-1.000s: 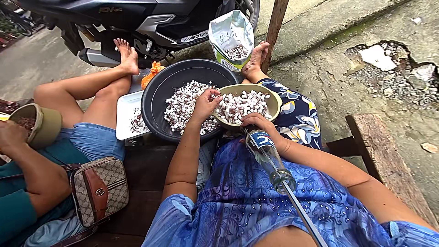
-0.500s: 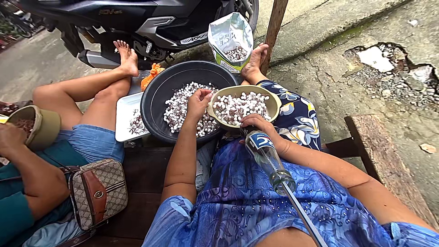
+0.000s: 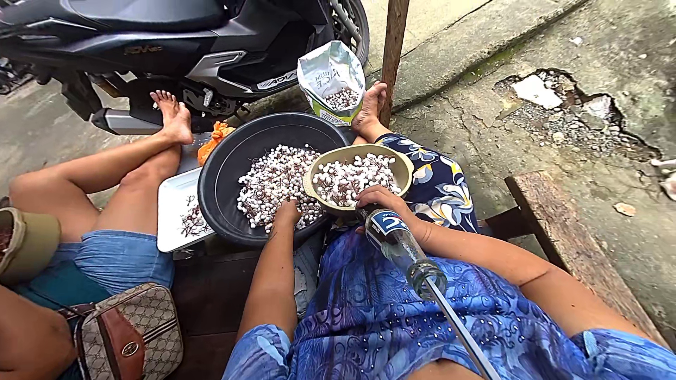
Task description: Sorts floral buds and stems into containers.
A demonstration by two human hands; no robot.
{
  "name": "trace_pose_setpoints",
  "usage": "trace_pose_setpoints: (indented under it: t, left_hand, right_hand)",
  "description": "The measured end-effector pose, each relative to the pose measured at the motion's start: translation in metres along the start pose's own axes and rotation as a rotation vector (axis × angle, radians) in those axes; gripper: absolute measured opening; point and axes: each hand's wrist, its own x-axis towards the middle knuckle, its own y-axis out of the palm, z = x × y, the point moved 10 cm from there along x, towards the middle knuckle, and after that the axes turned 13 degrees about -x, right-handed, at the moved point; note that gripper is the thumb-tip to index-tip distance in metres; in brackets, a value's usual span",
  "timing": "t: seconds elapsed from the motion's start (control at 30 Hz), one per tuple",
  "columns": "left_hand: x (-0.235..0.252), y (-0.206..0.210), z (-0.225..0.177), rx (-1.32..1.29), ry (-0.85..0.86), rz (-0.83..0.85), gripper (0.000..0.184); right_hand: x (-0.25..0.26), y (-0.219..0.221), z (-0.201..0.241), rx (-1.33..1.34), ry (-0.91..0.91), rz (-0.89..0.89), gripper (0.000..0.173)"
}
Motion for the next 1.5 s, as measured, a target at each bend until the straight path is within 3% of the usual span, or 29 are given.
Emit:
trace_pose_setpoints:
  t: [0.23,0.5,0.63,1.5]
  left_hand:
    - [-0.008,-0.005,0.004,0.033,-0.061,-0.032,0.048]
    - [-0.006,-0.002,0.008,0.01,-0.081,-0.06,0.051]
    - [-0.002,0.002,0.013,0.037,-0.103,-0.039,0.057]
    - [-0.001,0.005,0.013,0.158,-0.109,0.002,0.041]
  right_hand:
    - [-0.002,-0.003,0.007,-0.027,-0.023,-0.012,0.039]
    - [-0.002,-0.004,0.009,-0.061,-0.02,-0.012,0.039]
    - [-0.003,-0.005,0.009,-0.058,-0.005,-0.017,0.036]
    - [-0.001,-0.016,0.024,-0.098,-0.024,-0.07,0.037]
